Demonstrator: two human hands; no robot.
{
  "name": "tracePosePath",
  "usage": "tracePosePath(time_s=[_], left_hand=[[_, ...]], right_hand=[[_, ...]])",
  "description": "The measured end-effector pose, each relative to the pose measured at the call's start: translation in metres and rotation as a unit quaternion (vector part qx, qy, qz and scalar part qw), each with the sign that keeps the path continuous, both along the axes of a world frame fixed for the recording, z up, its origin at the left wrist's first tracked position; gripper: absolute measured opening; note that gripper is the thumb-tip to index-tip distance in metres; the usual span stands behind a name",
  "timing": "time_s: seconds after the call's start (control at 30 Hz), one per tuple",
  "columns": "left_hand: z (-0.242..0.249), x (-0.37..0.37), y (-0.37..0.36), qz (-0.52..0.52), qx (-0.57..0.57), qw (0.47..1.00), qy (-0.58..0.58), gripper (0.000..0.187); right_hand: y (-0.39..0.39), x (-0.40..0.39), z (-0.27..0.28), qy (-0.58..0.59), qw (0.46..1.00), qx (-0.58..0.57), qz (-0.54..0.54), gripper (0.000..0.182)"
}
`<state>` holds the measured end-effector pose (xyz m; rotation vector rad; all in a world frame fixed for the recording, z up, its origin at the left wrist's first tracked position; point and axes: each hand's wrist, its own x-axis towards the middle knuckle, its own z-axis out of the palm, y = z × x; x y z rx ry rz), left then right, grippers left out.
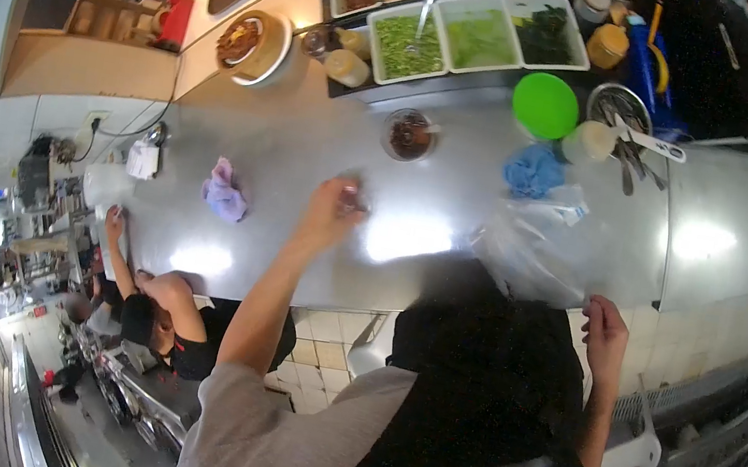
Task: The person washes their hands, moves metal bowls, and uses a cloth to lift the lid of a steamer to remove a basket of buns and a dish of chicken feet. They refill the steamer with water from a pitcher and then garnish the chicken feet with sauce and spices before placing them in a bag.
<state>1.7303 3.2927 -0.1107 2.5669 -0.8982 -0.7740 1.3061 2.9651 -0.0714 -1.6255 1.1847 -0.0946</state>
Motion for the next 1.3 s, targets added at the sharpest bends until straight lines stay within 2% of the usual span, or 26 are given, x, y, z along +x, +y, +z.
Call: tracePosePath(time_s=[0.07, 0.1, 0.17, 0.27, 0.37, 0.53, 0.8, 0.9, 0.97, 1.07, 1.3], left_hand=[[-0.002, 0.002, 0.009, 0.124, -0.161, 0.960, 0.192, 0.048], [0.011, 0.004, 0.001, 0.113, -0.163, 0.960, 0.199, 0.048], [0.049, 0.012, -0.013, 0.180, -0.238, 0.930, 0.215, 0.052], [0.091, 0.018, -0.057, 0.171, -0.294, 0.903, 0.264, 0.048], [0.100, 0.028, -0.095, 0.131, -0.287, 0.899, 0.304, 0.047], [0.068, 0.041, -0.124, 0.110, -0.272, 0.889, 0.352, 0.046], [0.057, 0.049, -0.134, 0.104, -0.246, 0.888, 0.376, 0.045], [0.060, 0.051, -0.137, 0.115, -0.230, 0.891, 0.374, 0.041], [0.059, 0.060, -0.135, 0.086, -0.232, 0.877, 0.411, 0.035], [0.060, 0.065, -0.139, 0.098, -0.236, 0.878, 0.403, 0.030], [0.044, 0.066, -0.140, 0.079, -0.247, 0.896, 0.361, 0.034]], right_hand=[[0.003, 0.000, 0.002, 0.004, 1.000, 0.006, -0.019, 0.022], [0.002, 0.001, 0.003, -0.002, 1.000, 0.018, -0.025, 0.022], [0.001, 0.002, 0.002, 0.003, 1.000, 0.011, -0.024, 0.023], [0.005, 0.005, 0.002, 0.007, 1.000, 0.006, -0.011, 0.023], [0.006, 0.007, 0.002, 0.009, 1.000, 0.008, -0.015, 0.022], [0.007, -0.003, 0.004, 0.010, 0.999, 0.010, -0.039, 0.022], [0.013, -0.011, -0.006, 0.018, 0.997, 0.042, -0.063, 0.022], [0.013, -0.006, -0.005, 0.012, 0.997, 0.043, -0.059, 0.022], [0.010, -0.005, -0.004, 0.005, 0.997, 0.044, -0.055, 0.022], [0.008, -0.006, -0.004, 0.017, 0.998, 0.039, -0.044, 0.023], [0.008, -0.005, -0.005, 0.024, 0.997, 0.047, -0.057, 0.022]])
